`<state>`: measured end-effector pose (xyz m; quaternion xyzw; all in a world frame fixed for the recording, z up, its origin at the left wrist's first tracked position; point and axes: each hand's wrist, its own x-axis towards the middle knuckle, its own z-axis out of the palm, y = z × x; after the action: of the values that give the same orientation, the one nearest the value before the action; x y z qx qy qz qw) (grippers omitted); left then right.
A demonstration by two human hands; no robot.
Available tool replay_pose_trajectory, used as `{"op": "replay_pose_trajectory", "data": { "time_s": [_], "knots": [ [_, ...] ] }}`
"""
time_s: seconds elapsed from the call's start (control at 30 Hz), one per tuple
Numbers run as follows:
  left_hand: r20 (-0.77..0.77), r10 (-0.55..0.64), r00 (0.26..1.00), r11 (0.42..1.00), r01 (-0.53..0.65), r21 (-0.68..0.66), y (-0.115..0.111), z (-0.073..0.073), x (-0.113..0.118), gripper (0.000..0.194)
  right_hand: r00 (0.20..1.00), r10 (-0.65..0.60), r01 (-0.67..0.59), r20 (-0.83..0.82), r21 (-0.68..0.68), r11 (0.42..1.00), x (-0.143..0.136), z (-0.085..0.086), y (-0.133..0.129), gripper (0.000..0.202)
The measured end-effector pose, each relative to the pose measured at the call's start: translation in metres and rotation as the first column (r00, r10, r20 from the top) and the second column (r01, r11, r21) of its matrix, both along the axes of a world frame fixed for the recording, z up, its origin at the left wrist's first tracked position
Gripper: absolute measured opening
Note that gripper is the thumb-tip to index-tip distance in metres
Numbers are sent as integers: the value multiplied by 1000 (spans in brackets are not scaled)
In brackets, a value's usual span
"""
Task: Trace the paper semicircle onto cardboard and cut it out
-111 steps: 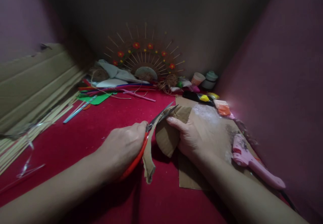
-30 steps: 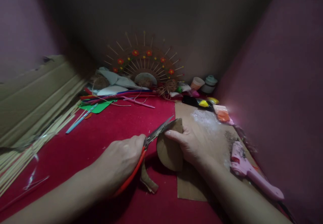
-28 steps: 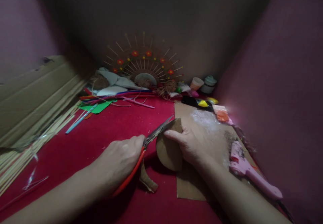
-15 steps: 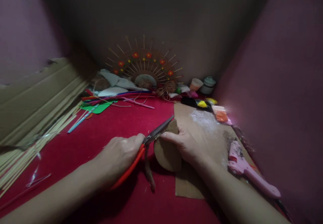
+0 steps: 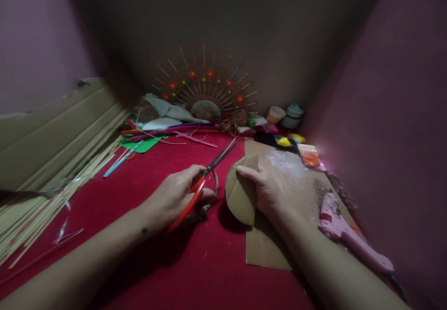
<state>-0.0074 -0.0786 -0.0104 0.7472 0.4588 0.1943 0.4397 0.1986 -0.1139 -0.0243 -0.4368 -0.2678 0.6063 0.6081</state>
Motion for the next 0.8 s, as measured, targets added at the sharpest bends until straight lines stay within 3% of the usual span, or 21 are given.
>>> {"op": "replay_pose_trajectory", "data": {
  "time_s": [0.07, 0.13, 0.23, 0.43, 0.6, 0.7, 0.8],
  "knots": [
    [-57, -74, 996, 997, 76, 27, -3, -5, 4, 31, 996, -71, 72, -55, 0, 997, 2, -3, 5, 25],
    [-169, -114, 979, 975, 144, 172, -2, -10, 7, 27, 989, -107, 107, -107, -6, 994, 4, -5, 9, 24],
    [-323, -96, 942, 923, 206, 326, -2, -14, 12, 17, 984, -110, 108, -137, -24, 994, 6, -6, 13, 21],
    [-516, 5, 856, 903, 218, 371, -9, -12, 22, 13, 987, -110, 111, -119, -2, 994, 6, -8, 15, 23],
    [-543, 27, 839, 896, 221, 386, -9, -7, 29, 14, 989, -112, 116, -96, 45, 992, 6, -7, 15, 22],
    [-537, 46, 842, 896, 203, 395, -29, 1, 17, 13, 994, -78, 82, -78, 59, 995, 6, -7, 13, 22],
    [-506, 62, 860, 891, 181, 416, -77, 4, -19, 20, 998, -26, 30, -61, 66, 997, 6, -7, 10, 24]
  ]
}}
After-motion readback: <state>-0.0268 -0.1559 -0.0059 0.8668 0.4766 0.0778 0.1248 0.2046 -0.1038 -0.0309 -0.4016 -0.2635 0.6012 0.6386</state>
